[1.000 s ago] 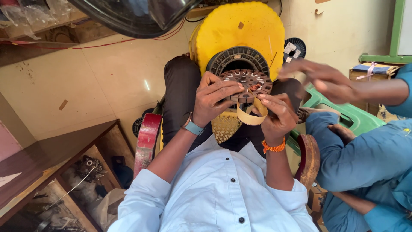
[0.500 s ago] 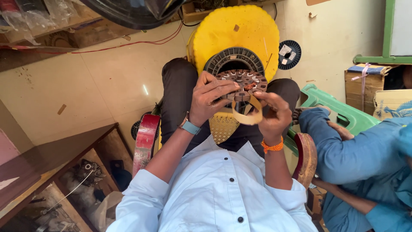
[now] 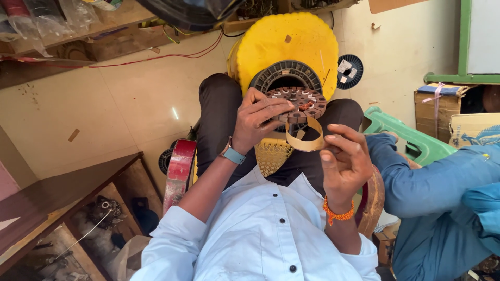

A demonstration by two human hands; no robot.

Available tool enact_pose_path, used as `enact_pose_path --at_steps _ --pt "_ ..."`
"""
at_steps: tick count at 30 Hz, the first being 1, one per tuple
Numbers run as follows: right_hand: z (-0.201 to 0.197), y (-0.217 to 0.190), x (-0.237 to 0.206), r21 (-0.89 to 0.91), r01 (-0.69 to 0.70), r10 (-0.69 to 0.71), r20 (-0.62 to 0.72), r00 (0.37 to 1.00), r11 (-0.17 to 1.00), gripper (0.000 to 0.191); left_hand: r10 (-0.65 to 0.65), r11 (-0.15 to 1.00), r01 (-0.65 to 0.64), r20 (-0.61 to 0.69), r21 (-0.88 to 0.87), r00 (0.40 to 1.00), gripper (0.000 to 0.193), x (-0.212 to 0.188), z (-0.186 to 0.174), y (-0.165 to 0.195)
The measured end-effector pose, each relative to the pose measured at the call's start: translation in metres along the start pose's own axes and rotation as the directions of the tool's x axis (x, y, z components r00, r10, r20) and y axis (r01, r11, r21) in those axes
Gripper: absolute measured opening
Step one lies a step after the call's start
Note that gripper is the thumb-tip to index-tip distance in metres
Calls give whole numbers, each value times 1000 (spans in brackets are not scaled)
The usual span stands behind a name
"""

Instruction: The person retrieves a strip of cardboard from a drawer, cuts it with scissors, and wraps it around a circular electrical component. They then insert a thin wire into the component and adjust the cardboard sleeve.

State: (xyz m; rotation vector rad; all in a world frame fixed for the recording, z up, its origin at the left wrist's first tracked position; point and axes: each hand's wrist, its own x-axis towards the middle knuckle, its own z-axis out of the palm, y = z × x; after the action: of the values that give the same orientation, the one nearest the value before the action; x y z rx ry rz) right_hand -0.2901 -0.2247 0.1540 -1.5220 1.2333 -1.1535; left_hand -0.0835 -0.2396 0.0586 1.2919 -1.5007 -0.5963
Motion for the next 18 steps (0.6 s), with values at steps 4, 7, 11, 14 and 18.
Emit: enact_pose_path --at_steps 4,7,11,14,18 --pt "4 15 4 16 124 -124 63 990 992 30 -1 1000 1 5 4 1000 47 2 -1 1" --pt "7 36 1 119 196 -210 120 970 973 36 6 1000 -6 2 10 1000 47 3 -1 1" --pt "9 59 -10 140 86 -102 113 988 986 34 7 1000 -7 -1 12 1000 47 3 -1 1" --pt "9 68 -15 127 27 -39 94 995 992 33 9 1000 -9 -6 9 1000 46 3 0 1" --pt "9 69 -15 253 59 -85 96 992 966 40 14 1000 -14 -2 -6 1000 46 3 -2 1"
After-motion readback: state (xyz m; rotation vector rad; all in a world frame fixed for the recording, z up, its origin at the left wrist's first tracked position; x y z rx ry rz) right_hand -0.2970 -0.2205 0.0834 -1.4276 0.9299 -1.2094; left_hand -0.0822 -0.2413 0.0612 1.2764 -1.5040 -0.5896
